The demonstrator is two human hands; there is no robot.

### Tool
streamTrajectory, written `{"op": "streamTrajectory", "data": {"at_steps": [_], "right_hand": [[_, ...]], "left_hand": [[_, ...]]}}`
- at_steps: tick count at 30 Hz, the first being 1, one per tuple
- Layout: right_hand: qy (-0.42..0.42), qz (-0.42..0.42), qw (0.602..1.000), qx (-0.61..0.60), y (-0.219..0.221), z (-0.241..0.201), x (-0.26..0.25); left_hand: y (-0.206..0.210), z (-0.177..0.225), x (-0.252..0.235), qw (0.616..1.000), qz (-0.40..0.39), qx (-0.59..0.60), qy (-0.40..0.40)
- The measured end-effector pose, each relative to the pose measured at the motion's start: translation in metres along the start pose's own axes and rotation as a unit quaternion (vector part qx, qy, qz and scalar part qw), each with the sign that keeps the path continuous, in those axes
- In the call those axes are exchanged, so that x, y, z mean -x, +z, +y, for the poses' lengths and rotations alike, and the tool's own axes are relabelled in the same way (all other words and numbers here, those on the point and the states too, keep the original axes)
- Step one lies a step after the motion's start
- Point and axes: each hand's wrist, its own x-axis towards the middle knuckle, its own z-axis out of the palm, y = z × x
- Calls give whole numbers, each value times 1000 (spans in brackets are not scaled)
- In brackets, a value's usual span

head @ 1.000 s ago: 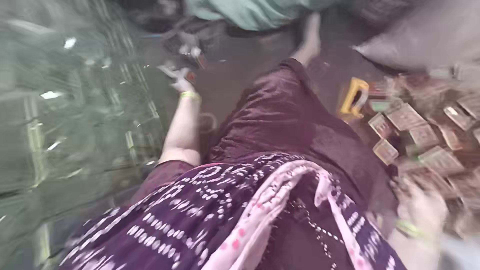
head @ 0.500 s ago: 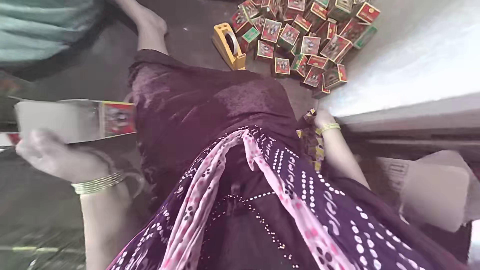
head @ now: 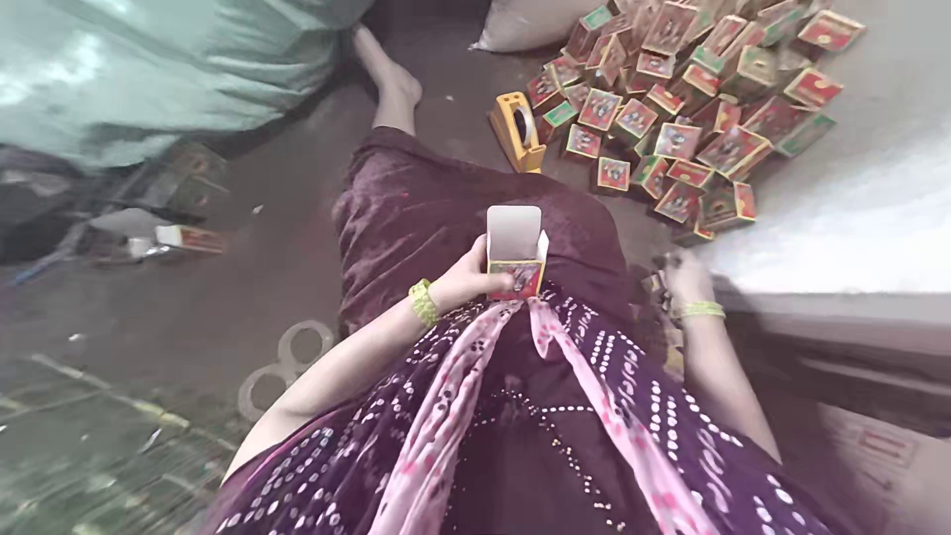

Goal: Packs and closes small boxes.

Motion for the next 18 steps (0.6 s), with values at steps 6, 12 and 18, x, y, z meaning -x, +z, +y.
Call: {"op": "streamTrajectory", "data": {"at_steps": [6,12,18], "right_hand": [[-445,157,833,-288,-43,-122,54],[-686,153,708,-69,-39,-208,100],[-754,127,644,-3,-1,-238,110]], "left_hand": [[-5,1,-17,983,87,-144,67],[-22,-17,-21,974,58,-183,121],[-28,-18,-16,968,46,-210,127]]}}
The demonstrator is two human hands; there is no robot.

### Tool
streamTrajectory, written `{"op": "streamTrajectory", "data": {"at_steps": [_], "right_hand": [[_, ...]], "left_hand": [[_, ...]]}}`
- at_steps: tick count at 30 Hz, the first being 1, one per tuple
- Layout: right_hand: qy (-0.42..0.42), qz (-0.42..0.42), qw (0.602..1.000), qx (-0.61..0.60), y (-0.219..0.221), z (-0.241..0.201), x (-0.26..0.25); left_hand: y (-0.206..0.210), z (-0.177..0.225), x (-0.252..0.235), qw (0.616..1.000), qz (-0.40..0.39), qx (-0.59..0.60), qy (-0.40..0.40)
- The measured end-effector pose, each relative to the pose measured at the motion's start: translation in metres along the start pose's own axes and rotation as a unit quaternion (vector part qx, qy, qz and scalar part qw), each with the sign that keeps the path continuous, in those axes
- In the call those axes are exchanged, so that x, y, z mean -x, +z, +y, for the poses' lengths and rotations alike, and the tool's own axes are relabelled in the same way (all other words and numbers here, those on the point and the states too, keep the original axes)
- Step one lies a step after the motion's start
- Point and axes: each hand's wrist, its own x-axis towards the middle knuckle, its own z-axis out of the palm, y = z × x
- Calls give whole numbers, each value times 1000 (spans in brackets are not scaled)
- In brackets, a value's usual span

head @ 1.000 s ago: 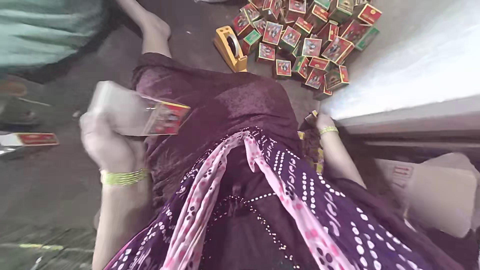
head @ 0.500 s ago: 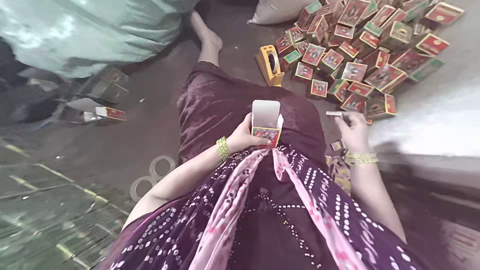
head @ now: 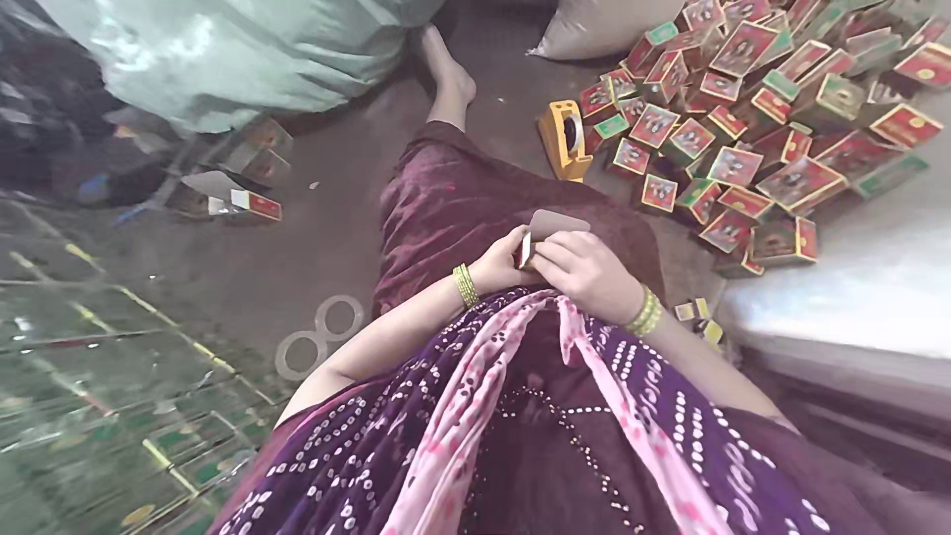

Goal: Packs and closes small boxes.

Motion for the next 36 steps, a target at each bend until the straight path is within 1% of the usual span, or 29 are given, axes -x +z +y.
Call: {"op": "streamTrajectory", "data": {"at_steps": [2,6,9,13,17,20,22,23,25,27,28,29,30,31,32,33,34,36], "right_hand": [[0,-9,999,-39,9,-2,1],[43,-20,992,-116,17,0,3],[40,-47,993,-96,18,5,6],[6,-70,996,-62,17,7,5],[-11,-97,992,-86,17,6,6],[3,-83,989,-121,20,9,7],[49,-43,989,-131,18,13,9],[90,-3,987,-134,16,15,12],[190,103,964,-152,14,21,19],[290,201,909,-220,20,25,24],[331,226,874,-275,25,24,25],[359,232,837,-341,31,23,26],[373,224,802,-409,37,20,26],[368,205,778,-466,41,18,26],[354,181,770,-500,44,16,26],[335,157,771,-518,46,15,25],[318,140,776,-526,48,15,25],[288,130,791,-524,53,15,24]], "left_hand": [[-1,-1,1,1000,-17,17,-5],[-1,-5,2,998,-27,47,-41],[2,-8,0,998,-37,34,-31],[4,-9,0,997,-51,33,-39],[5,-15,0,997,-66,11,-30],[6,-13,-1,997,-63,-3,-35],[8,-9,-3,999,-18,-1,-30],[9,-7,-4,1000,16,12,-16],[10,-1,-4,994,88,57,2],[10,3,-1,984,142,102,25],[10,2,-1,979,160,117,45],[10,-1,-1,975,170,131,64],[10,-3,-1,971,175,142,82],[10,-3,-1,969,176,149,93],[10,-1,0,968,176,150,94],[10,1,2,968,177,155,93],[9,3,4,967,176,161,91],[7,4,7,968,167,162,92]]}}
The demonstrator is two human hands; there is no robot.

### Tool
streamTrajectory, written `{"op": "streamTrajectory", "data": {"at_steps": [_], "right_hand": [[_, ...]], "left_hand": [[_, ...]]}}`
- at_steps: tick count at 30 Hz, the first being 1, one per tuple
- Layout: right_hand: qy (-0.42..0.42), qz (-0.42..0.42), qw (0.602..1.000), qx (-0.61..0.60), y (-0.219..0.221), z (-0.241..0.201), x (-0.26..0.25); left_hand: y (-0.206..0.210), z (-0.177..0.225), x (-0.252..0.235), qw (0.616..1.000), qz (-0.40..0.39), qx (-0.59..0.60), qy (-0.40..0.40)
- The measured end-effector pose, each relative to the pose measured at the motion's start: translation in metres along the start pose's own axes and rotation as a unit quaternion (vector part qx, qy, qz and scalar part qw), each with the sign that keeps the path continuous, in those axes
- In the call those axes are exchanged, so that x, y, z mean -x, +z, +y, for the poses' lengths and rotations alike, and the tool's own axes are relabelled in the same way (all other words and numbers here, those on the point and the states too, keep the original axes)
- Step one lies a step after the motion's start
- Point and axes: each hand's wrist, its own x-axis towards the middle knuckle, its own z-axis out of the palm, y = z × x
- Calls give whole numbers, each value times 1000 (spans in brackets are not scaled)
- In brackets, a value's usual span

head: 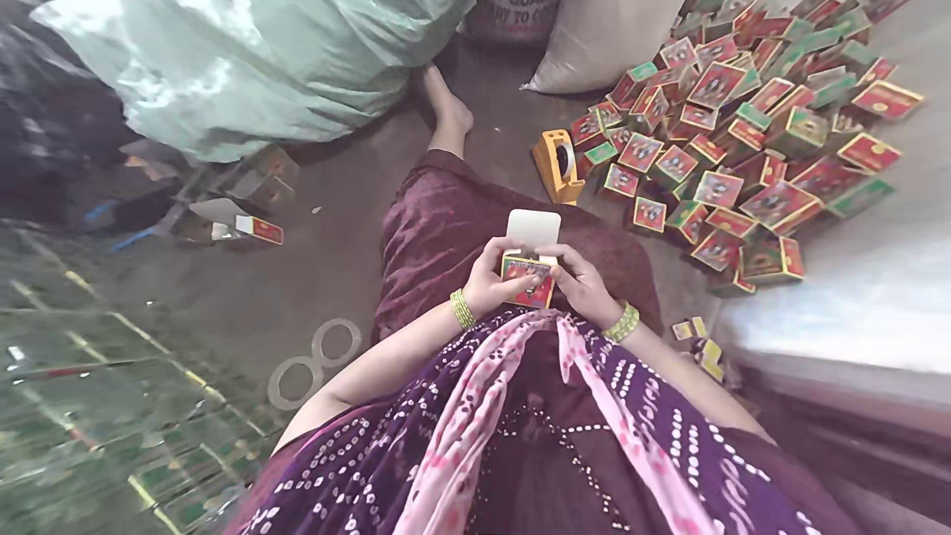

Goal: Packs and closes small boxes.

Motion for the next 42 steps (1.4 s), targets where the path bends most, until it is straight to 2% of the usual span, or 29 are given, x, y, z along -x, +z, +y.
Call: {"op": "streamTrajectory", "data": {"at_steps": [4,8,10,12,17,19,24,31,35,39,42], "right_hand": [[-18,12,994,105,2,3,-2],[-28,107,993,-37,2,-16,-10],[16,94,992,-86,-3,-29,-10],[27,81,994,-66,-4,-35,-11],[8,-6,987,159,-5,-48,-17],[-14,-25,979,200,-6,-53,-17],[-11,-31,988,153,-22,-55,-21],[-1,-88,982,168,-22,-59,-21],[-62,-107,960,251,-21,-58,-18],[-136,-128,925,331,-19,-53,-14],[-143,-79,937,308,-17,-42,-12]], "left_hand": [[-3,-2,0,999,-35,-2,-4],[-3,2,-5,998,-18,-5,-54],[-5,-1,-6,998,-16,-7,-55],[-5,-3,-6,999,-21,-6,-41],[-6,-3,-4,999,-45,-13,-28],[-6,-3,-4,998,-55,-19,-27],[-7,-1,-3,995,-93,-2,-25],[-8,-1,-3,993,-111,12,-41],[-8,-8,-3,994,-110,20,10],[-10,-14,-3,989,-107,-67,76],[-10,-12,-5,991,-87,-72,77]]}}
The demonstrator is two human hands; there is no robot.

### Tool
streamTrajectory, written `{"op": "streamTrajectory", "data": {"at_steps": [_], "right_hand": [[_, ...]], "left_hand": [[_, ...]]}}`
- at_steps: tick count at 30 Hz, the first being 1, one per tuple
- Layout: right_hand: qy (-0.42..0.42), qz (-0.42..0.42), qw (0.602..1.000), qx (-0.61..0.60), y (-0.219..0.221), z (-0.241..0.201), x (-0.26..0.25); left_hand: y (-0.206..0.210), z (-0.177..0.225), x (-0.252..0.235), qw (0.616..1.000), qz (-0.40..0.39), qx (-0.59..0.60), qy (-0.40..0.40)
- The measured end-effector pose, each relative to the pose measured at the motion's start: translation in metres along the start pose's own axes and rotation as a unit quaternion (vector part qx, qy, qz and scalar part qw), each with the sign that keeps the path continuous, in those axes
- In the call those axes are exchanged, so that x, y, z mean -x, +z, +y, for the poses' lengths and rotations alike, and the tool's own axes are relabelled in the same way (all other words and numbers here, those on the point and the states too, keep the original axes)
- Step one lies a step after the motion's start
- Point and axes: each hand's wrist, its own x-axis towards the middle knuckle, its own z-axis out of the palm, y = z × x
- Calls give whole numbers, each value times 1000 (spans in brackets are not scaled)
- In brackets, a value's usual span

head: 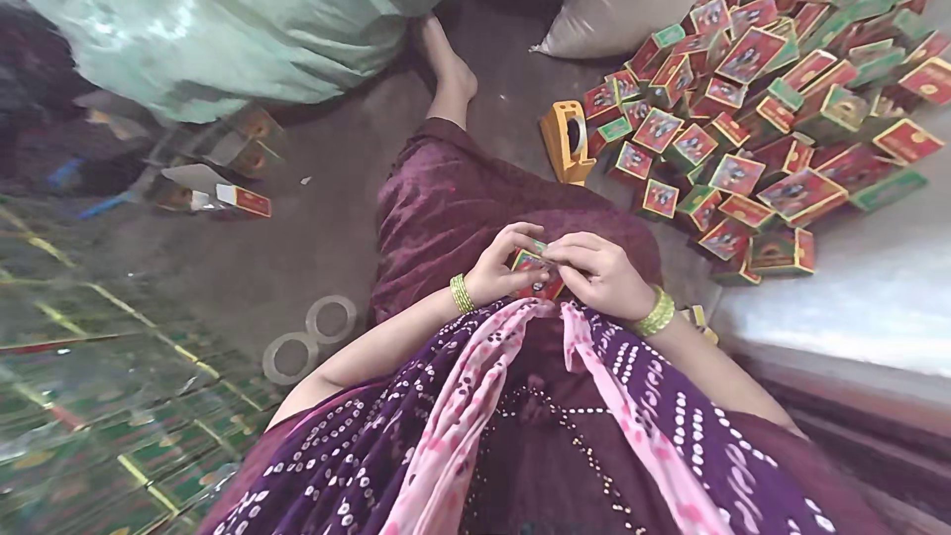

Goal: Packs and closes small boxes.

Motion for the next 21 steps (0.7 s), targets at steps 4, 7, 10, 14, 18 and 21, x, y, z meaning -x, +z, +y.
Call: {"op": "streamTrajectory", "data": {"at_steps": [4,7,10,14,18,21], "right_hand": [[34,54,998,-23,20,4,11],[96,6,991,-90,12,11,4],[234,33,964,-119,-15,47,-27],[444,110,889,18,-44,165,-68],[540,14,838,81,-50,240,-88],[561,-10,824,75,-46,259,-96]], "left_hand": [[-2,6,-1,995,57,35,-67],[-3,6,-1,990,65,52,-116],[-3,7,-10,974,106,122,-161],[-4,3,-14,968,131,139,-162],[-6,3,-15,970,114,140,-160],[-8,1,-19,973,108,137,-151]]}}
